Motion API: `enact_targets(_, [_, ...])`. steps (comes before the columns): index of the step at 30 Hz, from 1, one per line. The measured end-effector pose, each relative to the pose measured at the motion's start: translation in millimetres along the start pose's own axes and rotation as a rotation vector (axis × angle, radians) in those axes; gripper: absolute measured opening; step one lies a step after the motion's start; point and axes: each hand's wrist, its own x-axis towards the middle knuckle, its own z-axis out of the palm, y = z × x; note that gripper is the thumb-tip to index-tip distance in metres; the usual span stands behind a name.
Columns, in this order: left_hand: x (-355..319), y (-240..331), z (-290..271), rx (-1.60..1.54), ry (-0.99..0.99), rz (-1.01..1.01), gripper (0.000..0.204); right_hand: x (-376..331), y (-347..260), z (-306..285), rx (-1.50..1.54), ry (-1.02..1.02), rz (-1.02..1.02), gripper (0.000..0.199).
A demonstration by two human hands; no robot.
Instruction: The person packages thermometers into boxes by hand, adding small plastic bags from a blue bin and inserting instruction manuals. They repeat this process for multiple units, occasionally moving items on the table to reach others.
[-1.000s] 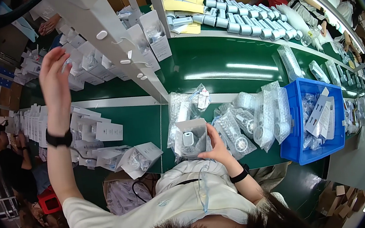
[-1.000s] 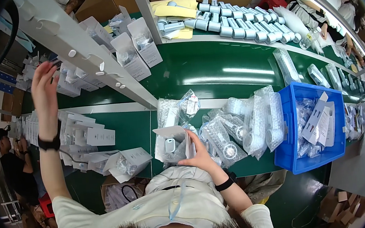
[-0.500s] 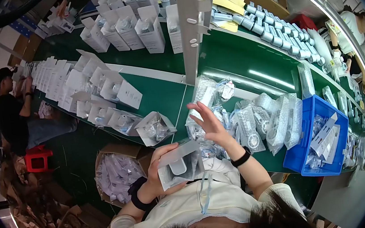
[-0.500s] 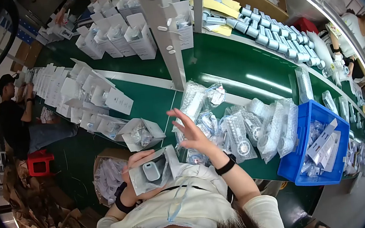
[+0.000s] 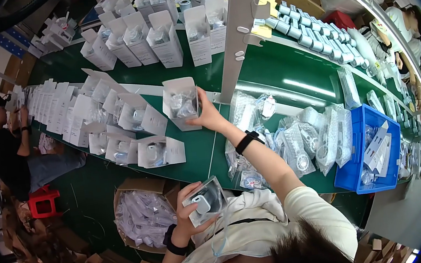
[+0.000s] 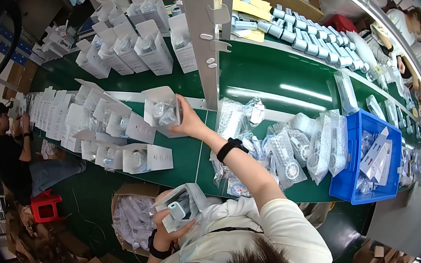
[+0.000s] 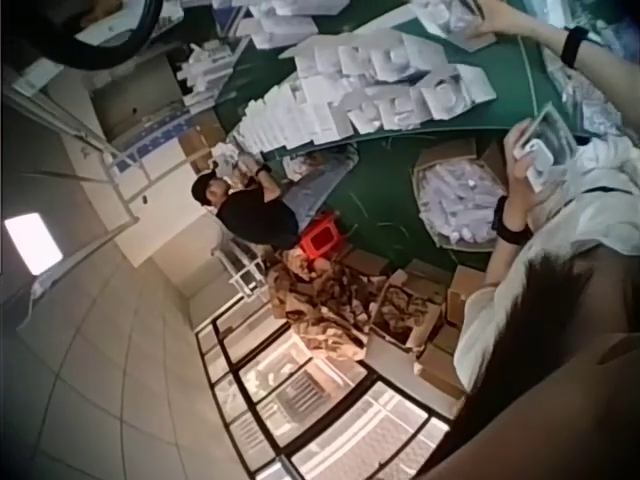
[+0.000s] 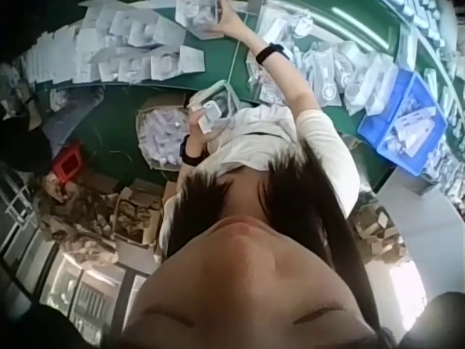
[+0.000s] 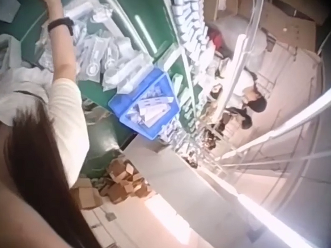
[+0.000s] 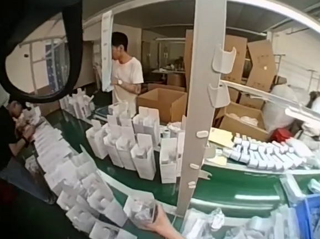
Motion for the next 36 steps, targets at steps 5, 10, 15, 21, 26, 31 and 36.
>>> enact_targets(5, [19,-31,16,0.088,0.004,-0.02,0.072,31,22,7,-0.145,0.204,-0.079,0.1])
enact_targets(10, [26,-66,31,0.062,-0.005,0.034,0.072,-21,0,-19,-0.502,0.177,-0.088,0.083])
enact_targets(15, [22,-106,44,0.15,0.195,0.008,0.075,-90,2,-139,-1.04,0.396,0.218,0.038])
enact_targets(21, [54,-96,48,0.15,0.16,0.015,0.068,-99,68,-188,-1.062,0.337,0.454,0.042])
enact_targets(26, [61,-62,29,0.25,0.121,-0.226,0.031,-107,23,-166,-0.886,0.491,0.243,0.04])
enact_targets(31, [71,-56,23,0.275,0.221,-0.471,0.011,-128,-94,-82,-0.464,0.41,-0.393,0.027])
enact_targets(36, [77,-57,19,0.251,0.209,-0.607,0.012,-113,-96,-27,-0.706,-0.237,-0.695,0.023])
